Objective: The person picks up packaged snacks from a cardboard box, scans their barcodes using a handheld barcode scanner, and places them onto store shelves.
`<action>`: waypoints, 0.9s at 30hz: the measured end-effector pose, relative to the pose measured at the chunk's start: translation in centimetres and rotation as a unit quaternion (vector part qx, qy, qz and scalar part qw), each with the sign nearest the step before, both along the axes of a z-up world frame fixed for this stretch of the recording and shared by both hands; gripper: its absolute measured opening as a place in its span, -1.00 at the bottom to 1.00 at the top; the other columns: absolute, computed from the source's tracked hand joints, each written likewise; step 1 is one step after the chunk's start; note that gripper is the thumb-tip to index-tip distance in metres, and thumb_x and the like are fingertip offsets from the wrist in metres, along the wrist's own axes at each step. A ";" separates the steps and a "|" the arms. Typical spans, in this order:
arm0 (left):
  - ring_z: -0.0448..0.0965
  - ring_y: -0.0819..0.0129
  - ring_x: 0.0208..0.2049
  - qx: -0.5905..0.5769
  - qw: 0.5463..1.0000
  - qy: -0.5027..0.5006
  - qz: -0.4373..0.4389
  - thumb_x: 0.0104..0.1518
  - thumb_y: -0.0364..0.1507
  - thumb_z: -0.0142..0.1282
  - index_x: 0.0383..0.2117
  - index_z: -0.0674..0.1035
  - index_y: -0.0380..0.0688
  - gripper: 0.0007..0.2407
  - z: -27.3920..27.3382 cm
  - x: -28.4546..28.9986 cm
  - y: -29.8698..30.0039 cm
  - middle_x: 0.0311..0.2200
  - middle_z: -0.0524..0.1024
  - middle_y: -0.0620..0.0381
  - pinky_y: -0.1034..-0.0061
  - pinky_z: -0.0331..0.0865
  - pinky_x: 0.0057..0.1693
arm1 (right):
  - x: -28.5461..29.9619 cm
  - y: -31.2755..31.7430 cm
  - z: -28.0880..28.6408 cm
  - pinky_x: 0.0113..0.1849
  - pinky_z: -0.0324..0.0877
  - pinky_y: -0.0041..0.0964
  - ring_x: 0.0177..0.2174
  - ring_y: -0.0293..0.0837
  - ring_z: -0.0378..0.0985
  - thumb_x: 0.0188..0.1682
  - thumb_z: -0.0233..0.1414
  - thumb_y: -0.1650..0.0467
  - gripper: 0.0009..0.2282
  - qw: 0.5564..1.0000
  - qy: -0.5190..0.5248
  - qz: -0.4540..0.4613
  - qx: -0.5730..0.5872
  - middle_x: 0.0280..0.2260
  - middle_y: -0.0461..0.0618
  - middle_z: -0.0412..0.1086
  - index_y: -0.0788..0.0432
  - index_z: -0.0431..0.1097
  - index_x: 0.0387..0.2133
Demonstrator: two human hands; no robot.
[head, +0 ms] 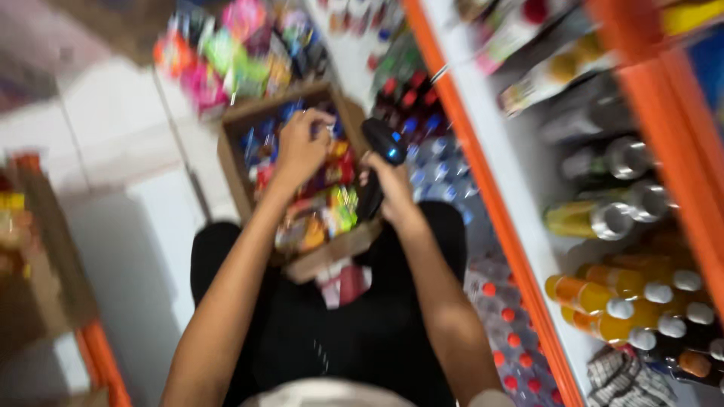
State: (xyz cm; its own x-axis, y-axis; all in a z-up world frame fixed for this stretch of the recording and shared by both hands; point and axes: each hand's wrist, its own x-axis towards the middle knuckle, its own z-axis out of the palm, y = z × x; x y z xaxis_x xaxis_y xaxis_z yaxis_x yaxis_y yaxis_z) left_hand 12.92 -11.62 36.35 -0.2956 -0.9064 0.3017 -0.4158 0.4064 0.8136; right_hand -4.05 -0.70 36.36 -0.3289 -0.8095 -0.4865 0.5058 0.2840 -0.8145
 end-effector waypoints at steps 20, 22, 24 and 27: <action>0.51 -0.23 0.02 0.242 0.905 -0.338 0.094 0.01 -0.47 0.25 0.04 0.48 -0.29 -0.58 -22.4 10.3 9.6 0.18 0.29 -0.32 0.03 0.45 0.05 | 1.0 -2.8 -2.0 -0.46 0.42 -0.38 -0.53 -0.25 0.49 -0.04 0.12 0.46 -0.84 0.980 0.136 0.139 0.048 -0.40 -0.11 0.46 0.22 0.42 -0.20; 0.54 -0.18 0.04 0.251 0.894 -0.359 0.091 0.08 -0.48 0.22 0.00 0.51 -0.29 -0.66 -22.1 10.5 9.4 0.10 0.37 -0.26 0.03 0.46 0.09 | 1.2 -2.6 -2.3 -0.46 0.42 -0.37 -0.52 -0.26 0.49 -0.05 0.13 0.46 -0.84 0.976 0.148 0.145 0.067 -0.39 -0.11 0.47 0.21 0.43 -0.21; 0.55 -0.25 -0.04 0.266 0.902 -0.321 0.112 -0.01 -0.61 0.17 -0.17 0.57 -0.25 -0.75 -21.3 10.4 9.3 0.13 0.33 -0.35 0.03 0.49 -0.02 | 1.5 -3.3 -2.4 -0.46 0.42 -0.37 -0.52 -0.26 0.50 -0.06 0.14 0.45 -0.84 0.973 0.160 0.153 0.072 -0.38 -0.11 0.48 0.20 0.43 -0.22; 0.57 -0.33 -0.18 0.290 0.910 -0.274 0.110 0.05 -0.61 0.14 -0.08 0.52 -0.30 -0.73 -20.3 10.4 9.2 -0.05 0.43 -0.37 -0.04 0.46 -0.10 | 1.9 -3.3 -2.7 -0.43 0.45 -0.39 -0.50 -0.27 0.52 -0.08 0.14 0.44 -0.86 0.960 0.182 0.177 0.118 -0.40 -0.13 0.49 0.19 0.45 -0.27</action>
